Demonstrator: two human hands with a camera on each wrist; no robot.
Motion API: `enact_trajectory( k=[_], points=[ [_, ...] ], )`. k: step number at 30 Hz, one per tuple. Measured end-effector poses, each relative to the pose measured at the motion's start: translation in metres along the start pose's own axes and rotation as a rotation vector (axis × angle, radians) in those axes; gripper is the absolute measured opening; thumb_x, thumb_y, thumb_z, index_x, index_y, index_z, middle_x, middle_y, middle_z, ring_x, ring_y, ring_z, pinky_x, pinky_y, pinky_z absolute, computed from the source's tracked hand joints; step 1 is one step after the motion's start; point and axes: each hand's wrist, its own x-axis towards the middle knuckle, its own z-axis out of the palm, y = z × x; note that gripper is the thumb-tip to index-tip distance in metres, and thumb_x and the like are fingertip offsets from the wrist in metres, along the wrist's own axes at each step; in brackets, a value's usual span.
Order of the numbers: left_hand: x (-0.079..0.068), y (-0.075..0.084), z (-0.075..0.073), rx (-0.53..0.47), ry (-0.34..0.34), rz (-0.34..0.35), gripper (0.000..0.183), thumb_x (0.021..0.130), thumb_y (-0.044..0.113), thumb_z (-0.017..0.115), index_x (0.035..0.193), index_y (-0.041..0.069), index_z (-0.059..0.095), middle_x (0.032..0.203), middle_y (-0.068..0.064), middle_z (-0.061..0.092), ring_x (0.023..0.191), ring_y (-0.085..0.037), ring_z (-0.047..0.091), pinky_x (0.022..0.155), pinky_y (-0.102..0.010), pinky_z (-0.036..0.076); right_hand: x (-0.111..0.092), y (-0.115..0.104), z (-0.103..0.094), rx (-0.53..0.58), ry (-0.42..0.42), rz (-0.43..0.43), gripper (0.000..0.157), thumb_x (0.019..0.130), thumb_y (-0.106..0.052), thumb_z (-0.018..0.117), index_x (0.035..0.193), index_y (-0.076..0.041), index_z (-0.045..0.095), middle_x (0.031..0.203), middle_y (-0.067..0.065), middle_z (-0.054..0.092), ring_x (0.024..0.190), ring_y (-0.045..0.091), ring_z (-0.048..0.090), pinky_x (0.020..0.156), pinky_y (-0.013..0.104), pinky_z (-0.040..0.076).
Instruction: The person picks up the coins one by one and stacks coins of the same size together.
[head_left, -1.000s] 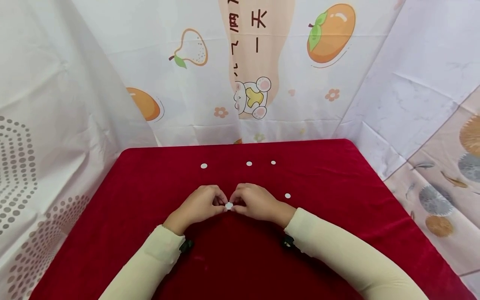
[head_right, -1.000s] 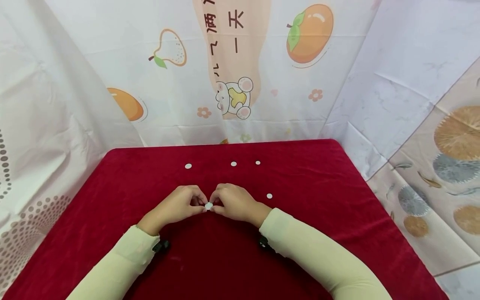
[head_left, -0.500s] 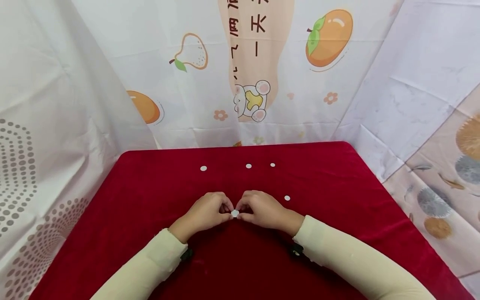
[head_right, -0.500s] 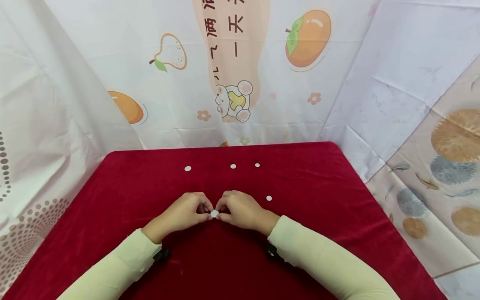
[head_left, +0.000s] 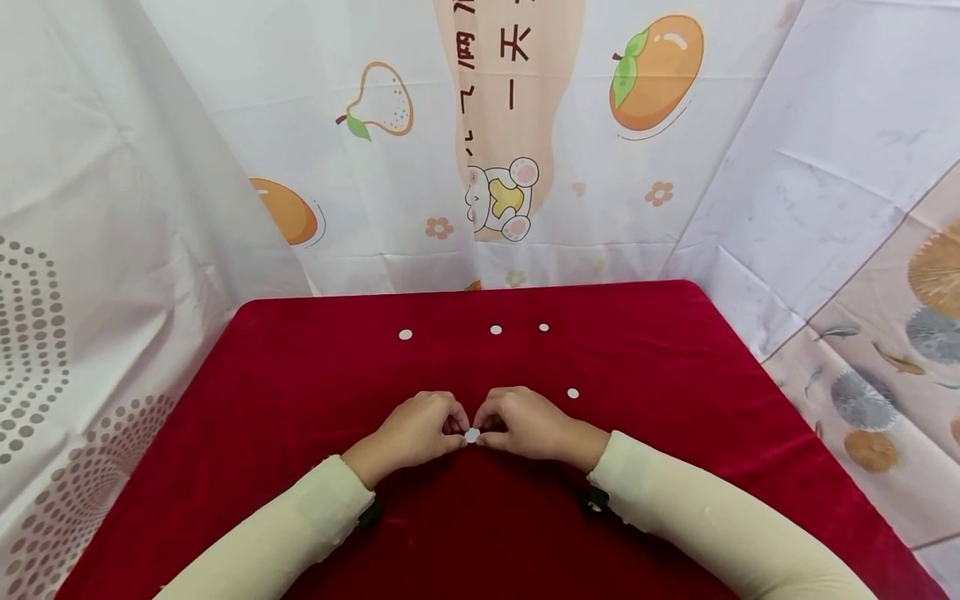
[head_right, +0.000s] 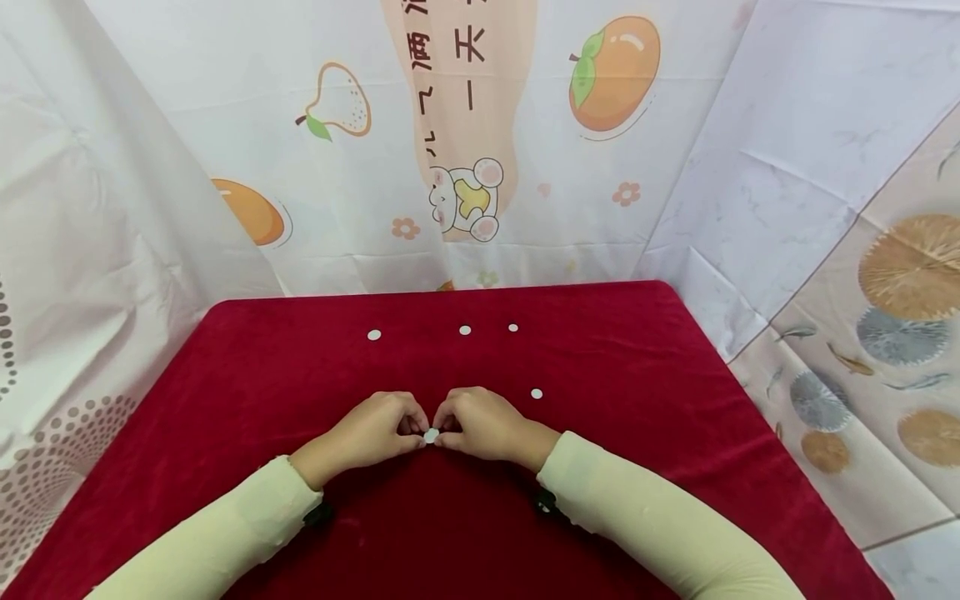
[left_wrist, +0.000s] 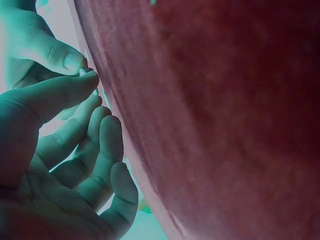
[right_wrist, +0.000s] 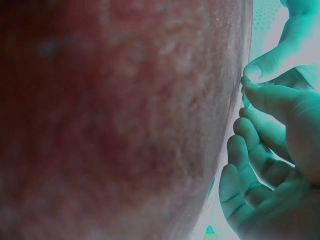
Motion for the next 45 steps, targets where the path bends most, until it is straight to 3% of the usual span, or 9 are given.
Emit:
enact_trajectory(
  k=[13,34,45],
  points=[
    [0.007,0.002,0.005,0.067,-0.016,-0.015,0.008,0.086,0.017,0.083,0.086,0.022,0.077,0.089,0.011,0.066,0.076,-0.004,0.059,0.069,-0.025,0.051,0.0,0.001,-0.001,-0.062,-0.029,0.01,0.009,0.091,-0.024,0.081,0.098,-0.019,0.078,0.094,-0.007,0.069,0.084,0.007,0.064,0.074,0.02,0.053],
    [0.016,0.001,0.001,-0.038,-0.066,-0.054,0.012,0.081,0.013,0.087,0.079,0.019,0.077,0.075,0.012,0.069,0.069,-0.004,0.06,0.066,-0.025,0.053,0.009,0.004,-0.004,0.017,-0.075,0.053,0.006,0.088,-0.018,0.084,0.091,-0.019,0.079,0.088,-0.007,0.071,0.078,0.004,0.064,0.069,0.019,0.053],
    [0.021,0.006,-0.002,-0.073,-0.072,-0.141,0.015,0.076,0.016,0.092,0.072,0.022,0.079,0.067,0.013,0.069,0.064,-0.007,0.061,0.062,-0.027,0.052,0.015,0.006,-0.007,0.101,-0.121,0.124,0.011,0.084,-0.016,0.086,0.081,-0.023,0.078,0.074,-0.018,0.07,0.068,-0.001,0.062,0.065,0.021,0.054]
  ],
)
